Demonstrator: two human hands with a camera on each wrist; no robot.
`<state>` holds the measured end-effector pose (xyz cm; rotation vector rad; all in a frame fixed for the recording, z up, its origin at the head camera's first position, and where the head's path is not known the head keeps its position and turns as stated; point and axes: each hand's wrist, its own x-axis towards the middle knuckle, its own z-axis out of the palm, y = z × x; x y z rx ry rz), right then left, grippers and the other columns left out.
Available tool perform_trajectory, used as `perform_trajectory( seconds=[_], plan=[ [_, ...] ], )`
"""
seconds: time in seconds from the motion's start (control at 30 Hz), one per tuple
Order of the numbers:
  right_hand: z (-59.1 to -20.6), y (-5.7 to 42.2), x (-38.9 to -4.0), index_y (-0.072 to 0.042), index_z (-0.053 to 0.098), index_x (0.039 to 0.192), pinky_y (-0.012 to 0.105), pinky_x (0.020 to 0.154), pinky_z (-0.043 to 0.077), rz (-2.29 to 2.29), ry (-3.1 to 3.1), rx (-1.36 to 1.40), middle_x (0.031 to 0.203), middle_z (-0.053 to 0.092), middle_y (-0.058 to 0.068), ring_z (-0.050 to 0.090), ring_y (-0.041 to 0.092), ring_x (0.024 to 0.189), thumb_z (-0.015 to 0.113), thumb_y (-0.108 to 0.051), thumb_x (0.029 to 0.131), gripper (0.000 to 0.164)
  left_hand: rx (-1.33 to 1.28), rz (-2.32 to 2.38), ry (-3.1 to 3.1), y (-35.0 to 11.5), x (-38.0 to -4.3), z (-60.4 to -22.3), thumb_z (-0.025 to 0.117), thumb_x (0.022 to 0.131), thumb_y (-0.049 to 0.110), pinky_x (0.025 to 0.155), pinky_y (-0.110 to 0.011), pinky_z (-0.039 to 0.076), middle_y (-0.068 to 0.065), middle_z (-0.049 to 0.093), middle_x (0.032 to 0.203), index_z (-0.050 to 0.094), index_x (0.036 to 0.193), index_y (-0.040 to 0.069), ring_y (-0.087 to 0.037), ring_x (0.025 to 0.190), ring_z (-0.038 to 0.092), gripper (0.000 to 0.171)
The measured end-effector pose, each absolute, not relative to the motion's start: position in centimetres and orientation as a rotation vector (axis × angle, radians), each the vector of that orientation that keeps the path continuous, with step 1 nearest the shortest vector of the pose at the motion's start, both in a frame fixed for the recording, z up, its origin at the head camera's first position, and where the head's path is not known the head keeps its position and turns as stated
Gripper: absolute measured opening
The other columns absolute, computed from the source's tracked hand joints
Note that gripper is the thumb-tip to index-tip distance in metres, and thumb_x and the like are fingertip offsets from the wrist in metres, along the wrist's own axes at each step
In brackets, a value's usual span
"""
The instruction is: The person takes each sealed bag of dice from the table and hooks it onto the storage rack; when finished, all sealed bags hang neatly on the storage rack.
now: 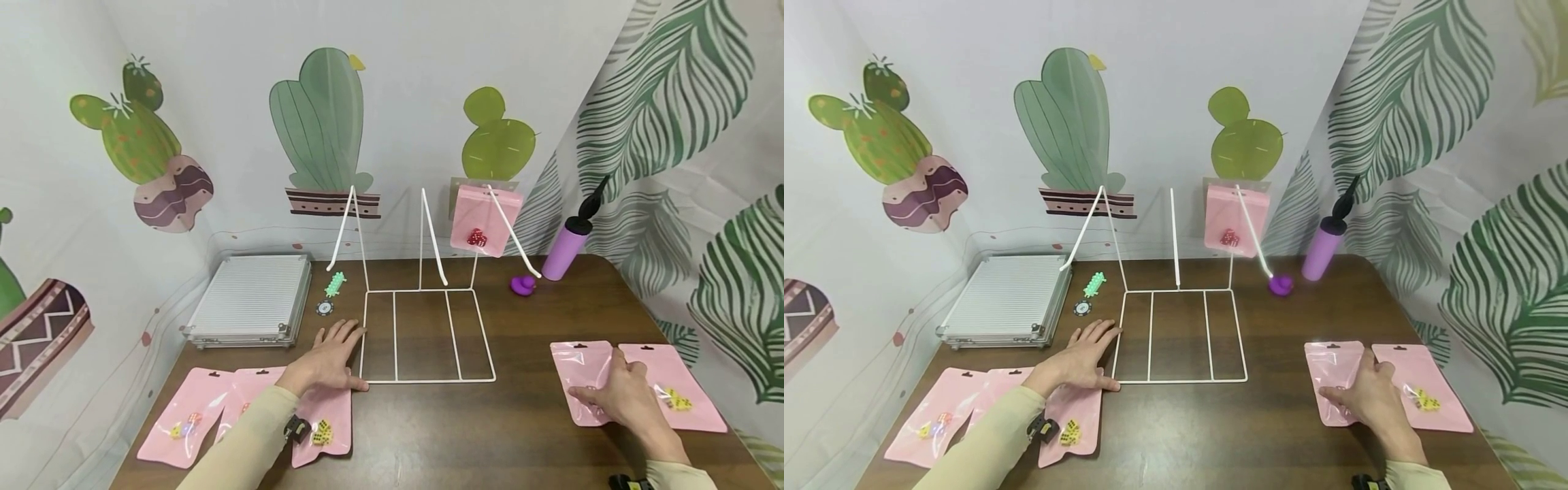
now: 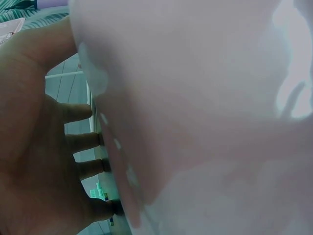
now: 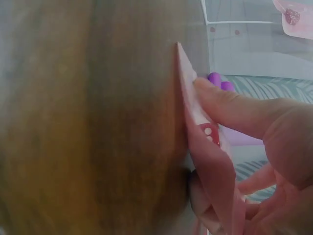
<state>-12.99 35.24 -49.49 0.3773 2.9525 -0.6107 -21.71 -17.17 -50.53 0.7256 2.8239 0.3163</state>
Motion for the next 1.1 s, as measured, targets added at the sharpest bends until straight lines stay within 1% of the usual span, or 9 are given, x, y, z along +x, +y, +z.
perform_trajectory(
  seconds=[0.17,0.27,0.43,0.7,0.8,0.93,1.1],
  plan=[
    [-49.5,35.3,-13.1,0.021,0.016,0.14,0.065,0.077,0.044,-0.599,3.028,0.28,0.111,0.04,0.052,0.048,0.059,0.095,0.085,-0.048,0.066,0.122,0.716,0.31,2.826,-17.1,-21.7,-50.5,0.077,0.061,0.071,0.11,-0.07,0.019,-0.014,0.024,0.159,0.031,0.152,0.017,-0.039,0.147,0.018,0.115],
    [-49.6,35.4,-13.1,0.02,0.018,0.14,0.064,0.078,0.045,-0.611,3.044,0.235,0.111,0.045,0.05,0.052,0.057,0.095,0.085,-0.043,0.068,0.117,0.716,0.312,2.826,-17.1,-21.7,-50.5,0.077,0.061,0.07,0.11,-0.07,0.019,-0.014,0.024,0.159,0.03,0.152,0.017,-0.039,0.147,0.017,0.115],
    [-49.5,35.3,-13.2,0.019,0.019,0.141,0.063,0.079,0.045,-0.648,3.05,0.22,0.113,0.047,0.048,0.053,0.056,0.096,0.084,-0.041,0.069,0.114,0.73,0.326,2.826,-17.2,-21.7,-50.5,0.078,0.062,0.069,0.11,-0.07,0.019,-0.014,0.024,0.158,0.031,0.152,0.016,-0.039,0.147,0.018,0.114],
    [-48.9,34.8,-13.0,0.014,0.02,0.144,0.065,0.079,0.044,-0.698,3.128,0.189,0.114,0.048,0.049,0.052,0.06,0.099,0.083,-0.046,0.071,0.113,0.729,0.331,2.827,-17.2,-21.8,-50.7,0.078,0.062,0.069,0.109,-0.071,0.02,-0.014,0.024,0.158,0.03,0.152,0.017,-0.039,0.146,0.018,0.114],
    [-48.6,34.5,-13.0,0.012,0.024,0.144,0.064,0.077,0.045,-0.715,3.174,0.165,0.111,0.051,0.047,0.054,0.058,0.097,0.084,-0.044,0.071,0.11,0.73,0.336,2.827,-17.2,-21.7,-50.6,0.078,0.062,0.068,0.109,-0.071,0.019,-0.014,0.025,0.158,0.031,0.152,0.017,-0.04,0.146,0.018,0.114],
    [-48.0,34.0,-13.0,0.01,0.025,0.144,0.062,0.074,0.045,-0.74,3.206,0.131,0.109,0.054,0.044,0.056,0.055,0.093,0.085,-0.042,0.07,0.108,0.735,0.34,2.828,-17.2,-21.7,-50.5,0.078,0.062,0.068,0.109,-0.071,0.019,-0.015,0.025,0.158,0.031,0.151,0.016,-0.04,0.146,0.019,0.113],
    [-46.7,33.1,-13.0,0.009,0.025,0.145,0.065,0.077,0.043,-0.78,3.249,0.092,0.114,0.052,0.045,0.054,0.057,0.096,0.085,-0.041,0.071,0.108,0.737,0.343,2.828,-17.2,-21.6,-50.5,0.078,0.062,0.068,0.109,-0.071,0.019,-0.015,0.025,0.158,0.031,0.152,0.016,-0.039,0.146,0.018,0.113]
  ],
)
